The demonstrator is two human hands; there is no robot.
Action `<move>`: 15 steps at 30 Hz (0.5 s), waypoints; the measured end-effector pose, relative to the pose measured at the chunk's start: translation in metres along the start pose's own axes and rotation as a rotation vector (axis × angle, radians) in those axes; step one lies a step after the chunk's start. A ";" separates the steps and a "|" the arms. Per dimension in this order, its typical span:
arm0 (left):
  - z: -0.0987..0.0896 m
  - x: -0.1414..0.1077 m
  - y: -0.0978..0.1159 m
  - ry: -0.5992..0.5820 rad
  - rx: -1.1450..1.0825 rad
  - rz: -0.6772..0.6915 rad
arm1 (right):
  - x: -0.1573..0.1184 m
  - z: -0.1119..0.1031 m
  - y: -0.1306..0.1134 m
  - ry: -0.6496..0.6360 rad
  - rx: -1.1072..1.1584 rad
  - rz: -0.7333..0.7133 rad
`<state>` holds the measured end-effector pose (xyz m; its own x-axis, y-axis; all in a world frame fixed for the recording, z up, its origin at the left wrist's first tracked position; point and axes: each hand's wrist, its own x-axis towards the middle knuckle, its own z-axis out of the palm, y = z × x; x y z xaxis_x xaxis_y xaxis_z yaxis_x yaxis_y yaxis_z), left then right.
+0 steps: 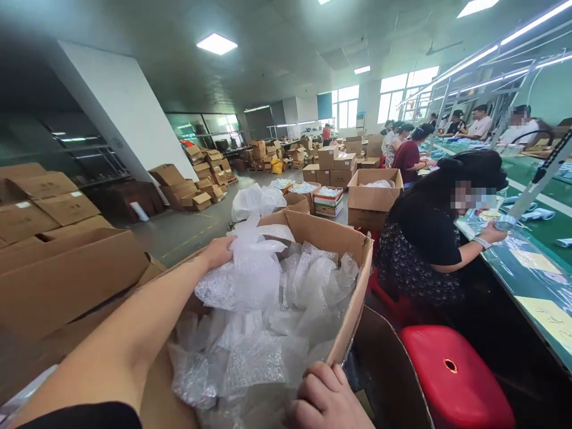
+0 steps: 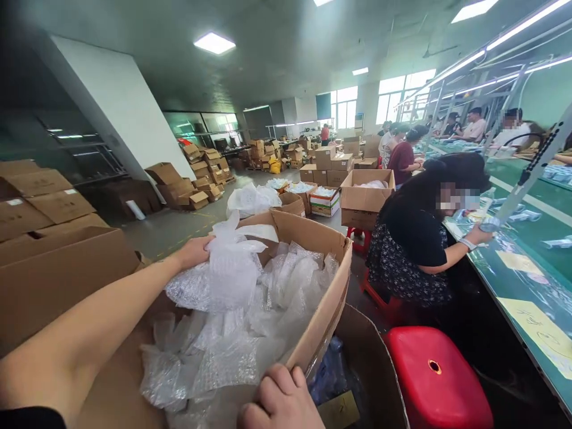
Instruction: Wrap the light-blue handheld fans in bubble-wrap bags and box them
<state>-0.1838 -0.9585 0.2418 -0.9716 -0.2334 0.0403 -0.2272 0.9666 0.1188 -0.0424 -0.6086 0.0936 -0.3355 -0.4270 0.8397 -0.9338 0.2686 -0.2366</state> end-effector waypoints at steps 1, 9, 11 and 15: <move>-0.011 -0.011 0.003 0.022 -0.020 0.005 | 0.004 -0.006 -0.002 -0.040 0.009 -0.015; -0.060 -0.088 0.021 0.136 -0.163 0.142 | 0.035 -0.075 -0.016 0.010 0.229 0.336; -0.074 -0.100 0.029 0.156 -0.181 0.171 | 0.048 -0.084 -0.006 0.099 0.224 0.407; -0.112 -0.109 0.061 0.165 -0.214 0.255 | 0.085 -0.113 0.032 0.189 0.114 0.365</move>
<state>-0.0839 -0.8861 0.3557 -0.9673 -0.0188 0.2530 0.0568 0.9559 0.2882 -0.0867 -0.5387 0.2130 -0.6278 -0.1533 0.7631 -0.7693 0.2711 -0.5785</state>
